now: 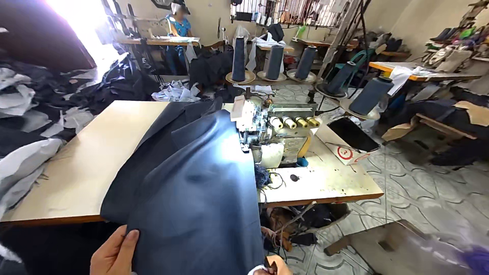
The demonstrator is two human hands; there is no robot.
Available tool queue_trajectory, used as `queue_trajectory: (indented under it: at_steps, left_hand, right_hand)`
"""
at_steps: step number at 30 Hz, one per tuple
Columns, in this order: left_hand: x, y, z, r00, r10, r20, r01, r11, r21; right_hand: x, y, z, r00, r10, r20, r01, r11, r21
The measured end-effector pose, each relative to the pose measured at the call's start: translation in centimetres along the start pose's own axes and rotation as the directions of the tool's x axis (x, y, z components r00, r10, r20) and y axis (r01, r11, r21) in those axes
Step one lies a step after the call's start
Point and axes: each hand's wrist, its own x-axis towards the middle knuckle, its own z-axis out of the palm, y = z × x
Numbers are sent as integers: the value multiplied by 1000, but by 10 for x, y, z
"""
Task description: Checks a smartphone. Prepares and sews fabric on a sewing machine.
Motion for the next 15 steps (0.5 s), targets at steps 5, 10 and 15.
queue_trajectory:
  at_steps: [5,10,15]
  left_hand:
    - [54,8,18,998,12,-59,-13,1000,-19]
    - [102,8,27,992,3,-130,-7,999,-32]
    - [87,-18,-1,994,-108,13,99,947,306]
  right_hand:
    - [49,0,-10,998,-10,-56,5,995,-97]
    - [97,-8,-17,988,-86,-129,76,994,-84]
    - [115,-20,-13,984,-104,-146,116,990,79]
